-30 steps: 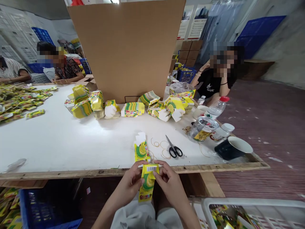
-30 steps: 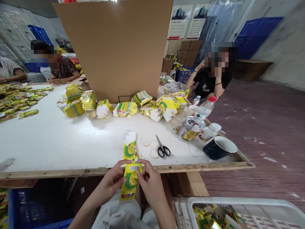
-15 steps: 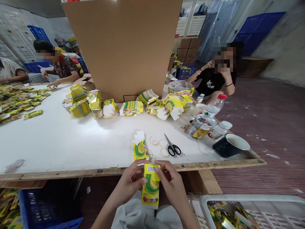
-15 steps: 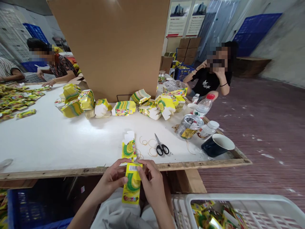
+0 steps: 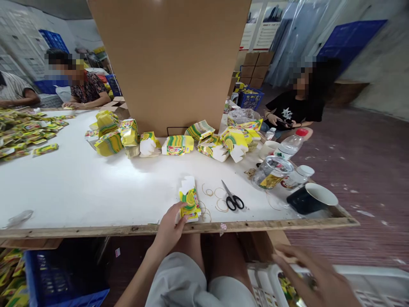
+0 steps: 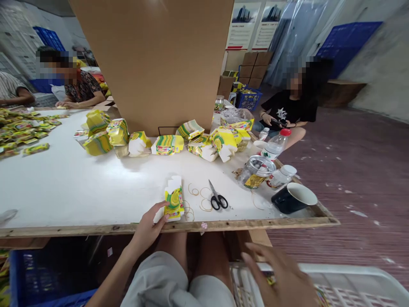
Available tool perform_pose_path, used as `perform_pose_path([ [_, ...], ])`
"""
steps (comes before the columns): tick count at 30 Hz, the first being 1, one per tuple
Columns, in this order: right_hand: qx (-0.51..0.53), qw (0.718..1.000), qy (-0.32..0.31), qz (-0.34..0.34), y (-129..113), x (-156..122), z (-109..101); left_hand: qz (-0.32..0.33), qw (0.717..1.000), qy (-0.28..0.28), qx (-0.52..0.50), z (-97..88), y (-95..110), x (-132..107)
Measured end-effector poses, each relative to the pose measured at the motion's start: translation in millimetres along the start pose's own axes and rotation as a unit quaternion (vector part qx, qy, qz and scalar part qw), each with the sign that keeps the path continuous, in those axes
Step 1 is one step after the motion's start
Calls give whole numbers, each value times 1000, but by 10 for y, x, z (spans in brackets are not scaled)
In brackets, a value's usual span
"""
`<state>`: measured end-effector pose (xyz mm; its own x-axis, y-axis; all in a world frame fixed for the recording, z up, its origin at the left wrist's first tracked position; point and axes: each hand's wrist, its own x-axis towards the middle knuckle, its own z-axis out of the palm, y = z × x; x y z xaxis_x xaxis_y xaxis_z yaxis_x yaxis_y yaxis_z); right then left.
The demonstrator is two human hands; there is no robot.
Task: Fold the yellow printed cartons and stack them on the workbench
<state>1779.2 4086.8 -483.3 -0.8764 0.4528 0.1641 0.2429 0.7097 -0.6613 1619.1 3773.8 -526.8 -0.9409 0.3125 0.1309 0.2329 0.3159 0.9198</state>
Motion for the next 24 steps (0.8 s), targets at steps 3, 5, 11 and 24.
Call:
perform_pose_path([
  [3, 68, 993, -86, -43, -525, 231, 665, 5, 1000, 3, 11, 15, -112, 26],
  [5, 60, 995, -59, -50, -840, 392, 1160, 6, 1000, -2, 17, 33, -158, 19],
  [11, 56, 998, -27, -30, -1131, 614, 1902, 2, 1000, 4, 8, 48, -213, 10],
  [24, 362, 926, -92, 56, -1207, 285, 1738, -72, 964, 52, -251, -64, -50, -41],
])
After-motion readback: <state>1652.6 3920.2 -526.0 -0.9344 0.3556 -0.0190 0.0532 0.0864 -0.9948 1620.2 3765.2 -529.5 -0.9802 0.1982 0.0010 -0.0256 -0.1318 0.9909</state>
